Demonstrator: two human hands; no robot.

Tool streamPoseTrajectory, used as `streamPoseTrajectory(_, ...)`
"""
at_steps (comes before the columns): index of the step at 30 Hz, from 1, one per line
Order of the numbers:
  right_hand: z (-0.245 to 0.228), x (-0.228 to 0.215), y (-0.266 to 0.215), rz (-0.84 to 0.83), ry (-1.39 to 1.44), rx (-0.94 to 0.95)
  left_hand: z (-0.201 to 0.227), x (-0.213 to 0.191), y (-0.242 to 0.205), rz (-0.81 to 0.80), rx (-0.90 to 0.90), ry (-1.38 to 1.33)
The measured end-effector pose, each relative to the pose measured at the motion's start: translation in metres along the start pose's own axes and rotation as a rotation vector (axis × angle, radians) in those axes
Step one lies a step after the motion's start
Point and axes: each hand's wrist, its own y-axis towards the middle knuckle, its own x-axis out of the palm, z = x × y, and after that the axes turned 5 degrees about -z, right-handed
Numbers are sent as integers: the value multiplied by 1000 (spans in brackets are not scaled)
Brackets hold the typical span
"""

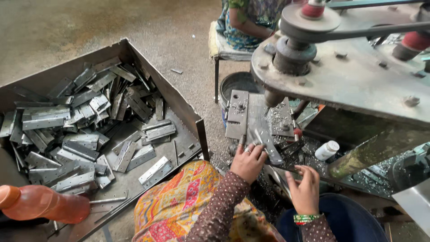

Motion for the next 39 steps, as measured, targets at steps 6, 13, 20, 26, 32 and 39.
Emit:
streamPoseTrajectory(6,1,4,-4,24,-71,-21,3,4,52,378,-19,-44)
streamPoseTrajectory(13,1,-1,2,-68,-58,56,-14,22,71,-419,-142,219)
streamPoseTrajectory(20,3,2,-4,-73,-15,65,-18,20,24,-167,-537,260)
streamPoseTrajectory(26,3,2,-5,-85,-19,56,-32,26,14,-161,-521,378)
streamPoseTrajectory(32,-4,2,1,-117,-18,94,1,23,12,-115,-320,209)
streamPoseTrajectory(39,5,4,-4,-78,-60,9,-3,13,45,-250,-426,-33)
